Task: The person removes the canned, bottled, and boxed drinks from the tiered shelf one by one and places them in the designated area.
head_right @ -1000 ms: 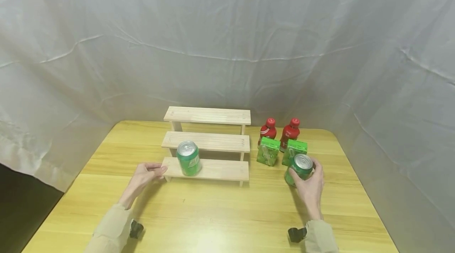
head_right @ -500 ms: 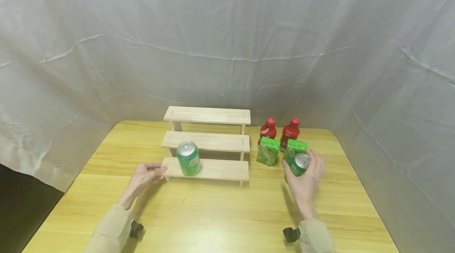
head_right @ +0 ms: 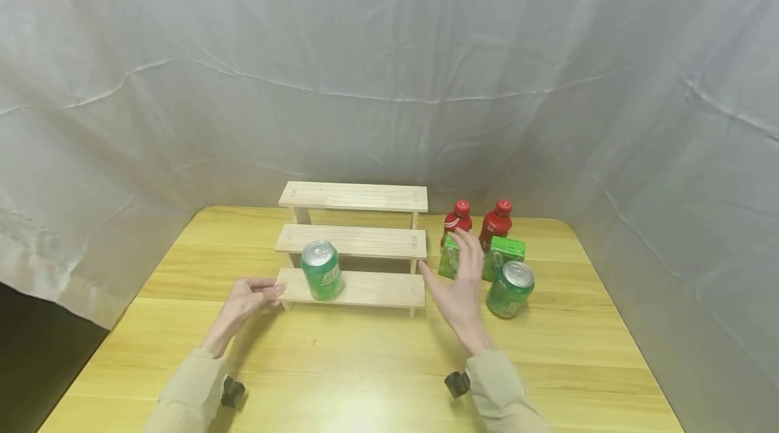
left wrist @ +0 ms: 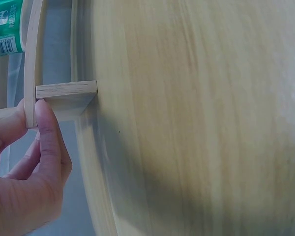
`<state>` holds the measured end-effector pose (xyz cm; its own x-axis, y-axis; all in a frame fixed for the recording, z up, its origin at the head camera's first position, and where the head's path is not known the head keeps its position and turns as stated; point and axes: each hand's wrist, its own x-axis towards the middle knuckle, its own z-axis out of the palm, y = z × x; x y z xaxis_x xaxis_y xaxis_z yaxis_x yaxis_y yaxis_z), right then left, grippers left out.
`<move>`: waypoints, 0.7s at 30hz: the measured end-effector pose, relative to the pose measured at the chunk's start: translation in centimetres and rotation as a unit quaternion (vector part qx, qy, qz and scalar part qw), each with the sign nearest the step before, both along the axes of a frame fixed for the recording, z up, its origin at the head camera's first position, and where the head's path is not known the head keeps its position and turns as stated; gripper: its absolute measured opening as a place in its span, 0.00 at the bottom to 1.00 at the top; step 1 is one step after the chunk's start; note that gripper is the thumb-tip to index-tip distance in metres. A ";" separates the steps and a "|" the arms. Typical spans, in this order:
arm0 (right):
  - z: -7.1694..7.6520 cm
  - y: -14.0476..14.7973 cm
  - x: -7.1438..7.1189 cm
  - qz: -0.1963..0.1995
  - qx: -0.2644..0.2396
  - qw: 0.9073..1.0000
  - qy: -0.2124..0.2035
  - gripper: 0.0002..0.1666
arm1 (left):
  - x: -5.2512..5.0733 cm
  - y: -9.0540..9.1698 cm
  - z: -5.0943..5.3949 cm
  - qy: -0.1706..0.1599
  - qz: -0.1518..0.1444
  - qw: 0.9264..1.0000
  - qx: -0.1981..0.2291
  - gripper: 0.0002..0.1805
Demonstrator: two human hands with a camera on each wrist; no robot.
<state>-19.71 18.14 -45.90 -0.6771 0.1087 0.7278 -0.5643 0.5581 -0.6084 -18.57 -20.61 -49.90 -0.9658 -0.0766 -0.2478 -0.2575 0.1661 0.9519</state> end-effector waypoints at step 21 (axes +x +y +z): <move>0.8 -11.5 -0.4 0.170 0.025 0.979 -0.110 0.47 | -0.1 -0.1 0.1 -0.003 -0.006 1.000 -0.002 0.27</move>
<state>-20.14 6.65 -45.07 -0.8087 -0.1834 0.5589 -0.5815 0.3927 -0.7125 -18.66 -20.70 -49.80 -0.9654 -0.0651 -0.2526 -0.2602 0.1729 0.9500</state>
